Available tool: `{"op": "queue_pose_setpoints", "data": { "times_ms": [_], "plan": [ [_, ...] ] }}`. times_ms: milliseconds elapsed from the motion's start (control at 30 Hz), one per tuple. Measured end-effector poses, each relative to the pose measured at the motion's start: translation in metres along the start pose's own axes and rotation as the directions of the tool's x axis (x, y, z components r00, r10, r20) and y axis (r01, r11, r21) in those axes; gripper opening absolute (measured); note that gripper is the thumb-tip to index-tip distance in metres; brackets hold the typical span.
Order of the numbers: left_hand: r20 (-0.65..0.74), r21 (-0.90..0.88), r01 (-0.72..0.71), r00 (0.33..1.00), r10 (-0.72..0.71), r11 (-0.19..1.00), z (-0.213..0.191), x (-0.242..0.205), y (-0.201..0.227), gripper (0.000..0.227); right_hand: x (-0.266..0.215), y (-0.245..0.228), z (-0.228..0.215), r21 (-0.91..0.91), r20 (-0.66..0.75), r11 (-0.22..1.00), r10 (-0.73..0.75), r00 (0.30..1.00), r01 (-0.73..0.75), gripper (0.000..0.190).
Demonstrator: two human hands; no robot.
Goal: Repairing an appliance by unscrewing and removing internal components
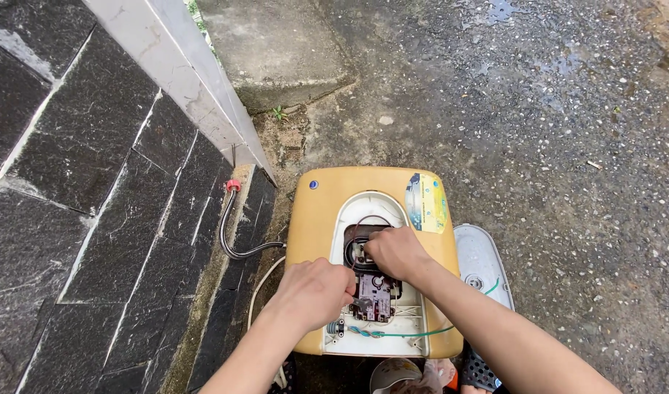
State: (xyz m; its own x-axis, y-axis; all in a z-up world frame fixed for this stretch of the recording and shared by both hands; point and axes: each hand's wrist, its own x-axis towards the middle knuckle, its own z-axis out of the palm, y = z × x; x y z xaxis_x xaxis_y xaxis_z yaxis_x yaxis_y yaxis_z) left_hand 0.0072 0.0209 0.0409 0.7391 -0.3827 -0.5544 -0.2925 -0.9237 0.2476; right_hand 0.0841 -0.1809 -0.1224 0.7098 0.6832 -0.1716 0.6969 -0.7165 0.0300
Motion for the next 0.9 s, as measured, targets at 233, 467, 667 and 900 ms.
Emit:
{"op": "queue_pose_setpoints", "data": {
  "times_ms": [233,467,667,900],
  "plan": [
    [0.064,0.163,-0.019,0.998,0.008,0.986,0.055,0.047,0.004,0.034,-0.005,0.006,0.004,0.034,-0.034,0.998,-0.048,0.998,0.049,0.011],
    [0.123,0.137,0.038,0.991,-0.055,0.990,0.026,0.051,0.013,0.030,-0.010,0.013,0.009,0.116,-0.064,0.990,-0.068,0.996,0.075,0.011],
    [0.010,-0.166,0.030,1.000,-0.029,0.986,-0.015,0.034,0.012,0.024,-0.010,0.017,0.024,0.121,-0.085,0.992,-0.022,0.996,0.033,0.021],
    [0.038,-0.139,0.136,0.990,-0.132,0.981,-0.012,0.049,0.000,0.037,-0.012,0.014,0.013,0.141,-0.147,0.989,-0.025,0.989,0.046,0.023]
  ]
}}
